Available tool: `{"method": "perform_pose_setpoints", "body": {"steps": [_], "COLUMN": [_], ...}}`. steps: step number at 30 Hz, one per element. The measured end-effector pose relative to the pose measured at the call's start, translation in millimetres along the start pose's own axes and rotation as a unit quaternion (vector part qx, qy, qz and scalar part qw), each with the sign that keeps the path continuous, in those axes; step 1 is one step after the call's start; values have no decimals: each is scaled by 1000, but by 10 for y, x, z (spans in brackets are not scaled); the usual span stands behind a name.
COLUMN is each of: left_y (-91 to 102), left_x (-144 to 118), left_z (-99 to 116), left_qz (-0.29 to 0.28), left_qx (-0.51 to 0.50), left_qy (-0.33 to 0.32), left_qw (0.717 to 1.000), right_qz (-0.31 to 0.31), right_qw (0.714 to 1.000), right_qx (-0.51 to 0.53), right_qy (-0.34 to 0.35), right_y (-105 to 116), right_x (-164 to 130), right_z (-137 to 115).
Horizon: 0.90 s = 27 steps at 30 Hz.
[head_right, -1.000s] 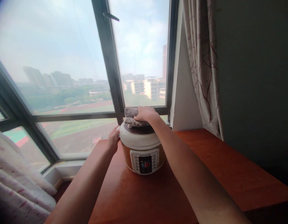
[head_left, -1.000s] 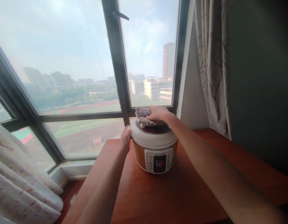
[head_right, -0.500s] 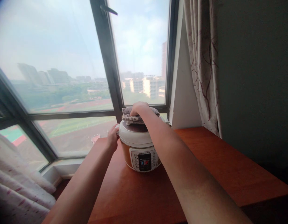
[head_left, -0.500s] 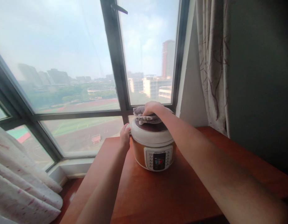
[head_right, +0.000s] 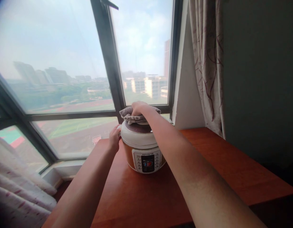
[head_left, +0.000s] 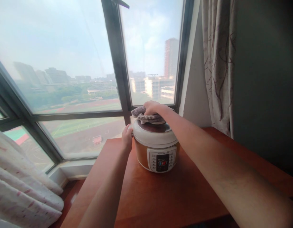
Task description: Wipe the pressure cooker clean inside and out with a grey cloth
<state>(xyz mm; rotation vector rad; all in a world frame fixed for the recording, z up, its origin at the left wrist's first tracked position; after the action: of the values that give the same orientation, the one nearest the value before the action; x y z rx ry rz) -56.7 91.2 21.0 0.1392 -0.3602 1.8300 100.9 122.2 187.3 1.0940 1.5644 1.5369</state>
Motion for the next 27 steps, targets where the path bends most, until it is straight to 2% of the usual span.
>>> {"method": "perform_pose_setpoints", "body": {"steps": [3, 5, 14, 19, 23, 27], "left_y": [-14, -18, 6, 16, 1, -15], "left_x": [-25, -46, -58, -46, -64, -75], "left_z": [28, 57, 114, 110, 120, 129], "left_qz": [-5, -7, -9, -8, -15, -24], "left_qx": [-7, -7, 10, 9, 9, 8], "left_qy": [5, 4, 7, 3, 1, -4], "left_qw": [1000, 1000, 1000, 1000, 1000, 1000], "right_qz": [22, 33, 76, 103, 125, 132], "right_qw": [999, 999, 991, 983, 980, 983], "right_qx": [14, 9, -20, -12, -8, -4], "right_qy": [41, 34, -113, -153, -157, -130], "right_y": [38, 51, 28, 45, 43, 23], "right_x": [-96, -165, -421, -602, -749, -835], "right_z": [-44, -35, 162, 287, 402, 515]}}
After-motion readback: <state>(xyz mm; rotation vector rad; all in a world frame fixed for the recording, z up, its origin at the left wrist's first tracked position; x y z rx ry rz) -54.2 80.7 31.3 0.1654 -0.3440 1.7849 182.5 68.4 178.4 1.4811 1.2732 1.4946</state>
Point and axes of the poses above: each hand's wrist, its own x-axis towards the middle knuckle, its own y-axis out of the back of the hand, z = x × y, the point moved 10 cm from there along x, towards the middle knuckle, and after that the axes turned 2 degrees about -y, right-handed, at the moved point
